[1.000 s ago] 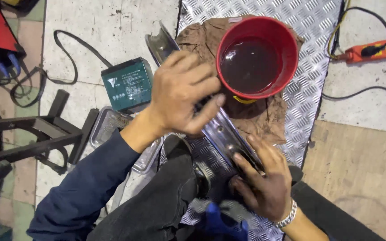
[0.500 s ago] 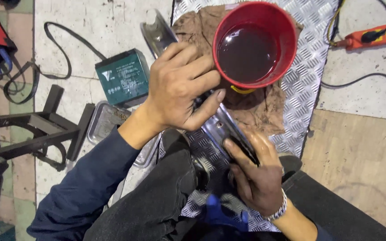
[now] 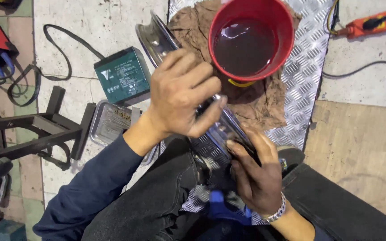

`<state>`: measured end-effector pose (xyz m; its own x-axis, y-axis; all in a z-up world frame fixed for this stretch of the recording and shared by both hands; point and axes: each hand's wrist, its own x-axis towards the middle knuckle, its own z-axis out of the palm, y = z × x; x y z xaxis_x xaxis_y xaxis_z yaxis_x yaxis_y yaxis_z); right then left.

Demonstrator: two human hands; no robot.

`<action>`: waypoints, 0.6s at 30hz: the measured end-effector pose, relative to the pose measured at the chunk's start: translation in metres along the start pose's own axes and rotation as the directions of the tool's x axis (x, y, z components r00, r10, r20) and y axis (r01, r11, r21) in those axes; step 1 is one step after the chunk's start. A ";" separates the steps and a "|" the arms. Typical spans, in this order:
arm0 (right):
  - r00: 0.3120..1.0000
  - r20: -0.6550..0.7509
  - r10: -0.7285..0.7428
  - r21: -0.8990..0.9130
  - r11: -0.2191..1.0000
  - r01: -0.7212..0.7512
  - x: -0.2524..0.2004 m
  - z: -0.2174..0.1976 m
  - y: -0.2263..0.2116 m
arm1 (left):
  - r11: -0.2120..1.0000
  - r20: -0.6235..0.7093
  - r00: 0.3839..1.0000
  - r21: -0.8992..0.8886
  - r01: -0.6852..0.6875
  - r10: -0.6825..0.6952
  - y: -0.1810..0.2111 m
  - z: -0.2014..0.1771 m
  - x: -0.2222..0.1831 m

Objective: Cleaning a motorcycle rim by sanding the surface with sandpaper and using a small tool to clear the spoke holes.

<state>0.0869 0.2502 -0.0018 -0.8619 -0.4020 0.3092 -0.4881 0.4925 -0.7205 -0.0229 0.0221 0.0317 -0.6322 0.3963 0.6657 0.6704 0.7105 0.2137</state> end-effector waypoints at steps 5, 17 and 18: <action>0.999 0.002 -0.035 -0.055 0.998 0.035 -0.013 -0.014 -0.003 | 1.000 0.004 1.000 0.008 -0.020 0.020 0.008 -0.008 0.004; 0.942 -0.235 0.241 0.048 0.970 -0.236 -0.011 -0.038 -0.010 | 0.991 -0.011 0.998 0.113 0.070 -0.069 0.007 -0.005 0.004; 0.931 -0.267 0.249 0.106 0.968 -0.229 -0.005 -0.039 -0.012 | 0.989 -0.013 0.996 0.124 0.087 -0.086 0.006 -0.005 0.001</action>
<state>0.0914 0.2764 0.0291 -0.9607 -0.0450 0.2740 -0.2606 0.4867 -0.8338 -0.0183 0.0240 0.0371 -0.6828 0.3262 0.6537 0.5596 0.8087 0.1810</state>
